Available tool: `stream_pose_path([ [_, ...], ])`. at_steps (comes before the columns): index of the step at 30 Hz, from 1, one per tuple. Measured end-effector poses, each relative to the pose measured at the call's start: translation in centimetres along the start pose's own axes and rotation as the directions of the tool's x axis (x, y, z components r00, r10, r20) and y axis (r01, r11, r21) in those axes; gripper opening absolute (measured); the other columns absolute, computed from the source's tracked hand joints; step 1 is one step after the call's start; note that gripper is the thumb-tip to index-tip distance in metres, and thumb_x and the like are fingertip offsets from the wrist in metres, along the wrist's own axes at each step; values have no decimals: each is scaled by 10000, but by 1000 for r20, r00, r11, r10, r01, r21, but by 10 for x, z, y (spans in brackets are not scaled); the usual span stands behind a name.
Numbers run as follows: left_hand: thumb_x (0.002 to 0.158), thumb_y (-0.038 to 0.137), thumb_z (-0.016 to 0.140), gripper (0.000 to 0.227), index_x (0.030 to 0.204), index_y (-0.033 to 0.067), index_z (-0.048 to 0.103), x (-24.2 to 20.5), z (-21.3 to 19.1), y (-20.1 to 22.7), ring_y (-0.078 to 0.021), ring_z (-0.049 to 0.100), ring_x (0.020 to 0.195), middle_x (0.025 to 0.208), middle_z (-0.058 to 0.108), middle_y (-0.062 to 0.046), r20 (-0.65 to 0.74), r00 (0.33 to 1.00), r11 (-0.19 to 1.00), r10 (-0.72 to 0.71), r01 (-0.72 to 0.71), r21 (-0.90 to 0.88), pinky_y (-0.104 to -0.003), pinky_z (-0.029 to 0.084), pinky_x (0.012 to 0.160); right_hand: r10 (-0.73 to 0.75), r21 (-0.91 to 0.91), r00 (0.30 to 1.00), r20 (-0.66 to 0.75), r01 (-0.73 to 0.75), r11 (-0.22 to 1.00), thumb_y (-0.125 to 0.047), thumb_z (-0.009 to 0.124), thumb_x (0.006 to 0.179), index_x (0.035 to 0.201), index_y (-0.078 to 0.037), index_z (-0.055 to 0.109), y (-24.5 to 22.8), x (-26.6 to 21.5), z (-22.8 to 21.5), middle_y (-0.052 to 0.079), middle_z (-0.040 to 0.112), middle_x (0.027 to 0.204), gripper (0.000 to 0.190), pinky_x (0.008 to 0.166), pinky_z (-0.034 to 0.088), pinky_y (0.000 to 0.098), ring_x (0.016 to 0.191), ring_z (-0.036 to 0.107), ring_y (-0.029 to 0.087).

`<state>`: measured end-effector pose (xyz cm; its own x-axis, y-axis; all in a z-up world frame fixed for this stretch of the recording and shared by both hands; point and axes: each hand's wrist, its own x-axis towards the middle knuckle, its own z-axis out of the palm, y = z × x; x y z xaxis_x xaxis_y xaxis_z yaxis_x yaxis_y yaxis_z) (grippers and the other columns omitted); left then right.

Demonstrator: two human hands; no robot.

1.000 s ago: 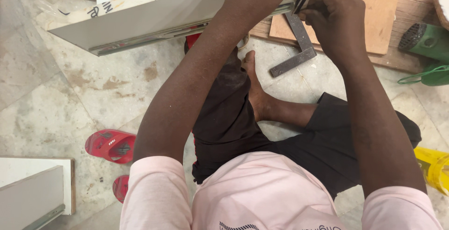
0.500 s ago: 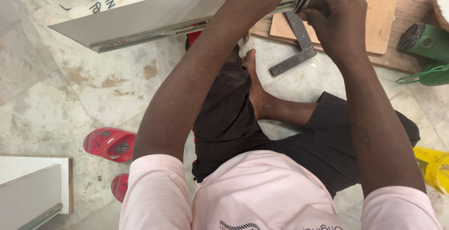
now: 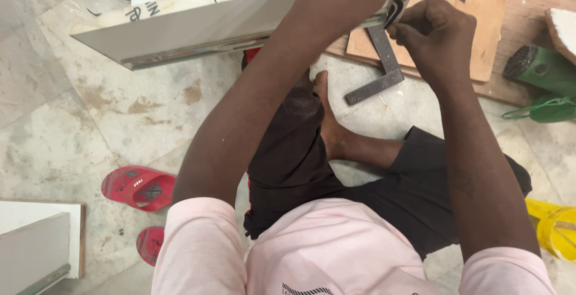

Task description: The person sits on the floor and applies a white edge banding strip to the edge of a wooden panel. They use a metal square to measure and mark a cut line on the strip, then use a circular saw to cut the strip. Finally, they press the cut strip onto the panel edge and mark it with a pencil.

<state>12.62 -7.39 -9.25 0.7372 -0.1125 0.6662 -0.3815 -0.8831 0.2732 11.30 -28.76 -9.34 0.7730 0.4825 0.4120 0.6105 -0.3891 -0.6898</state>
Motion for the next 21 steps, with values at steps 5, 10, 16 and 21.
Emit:
stream_pose_path([
  [5,865,459,849,408,1079,142,706,-2,-40,20,-186,731,713,818,727,-19,-90,994,991,65,-54,125,-377,574,638,80,42,997,6,-80,996,43,810,991,995,20,710,-5,5,0,77,776,951,103,755,615,224,863,762,106],
  [10,769,396,882,650,1309,200,580,9,-53,18,-213,730,880,1014,714,-38,-72,997,999,-32,31,-5,-365,581,678,194,112,981,5,-194,975,51,793,949,979,20,708,-14,10,6,85,770,929,95,762,622,232,849,757,109],
  [16,778,377,866,633,1311,221,563,10,-55,11,-190,719,948,1004,655,0,-61,997,994,-51,45,-98,-354,593,720,249,224,968,11,-245,943,96,770,931,1007,47,707,-12,17,14,109,753,958,110,781,602,232,864,727,118],
  [21,825,378,834,590,1323,194,578,13,-53,8,-167,706,915,976,634,-4,-54,997,995,-53,48,-83,-315,582,674,262,169,965,-15,-256,952,92,770,943,1020,53,711,-13,20,18,106,754,963,105,772,596,227,857,722,115],
])
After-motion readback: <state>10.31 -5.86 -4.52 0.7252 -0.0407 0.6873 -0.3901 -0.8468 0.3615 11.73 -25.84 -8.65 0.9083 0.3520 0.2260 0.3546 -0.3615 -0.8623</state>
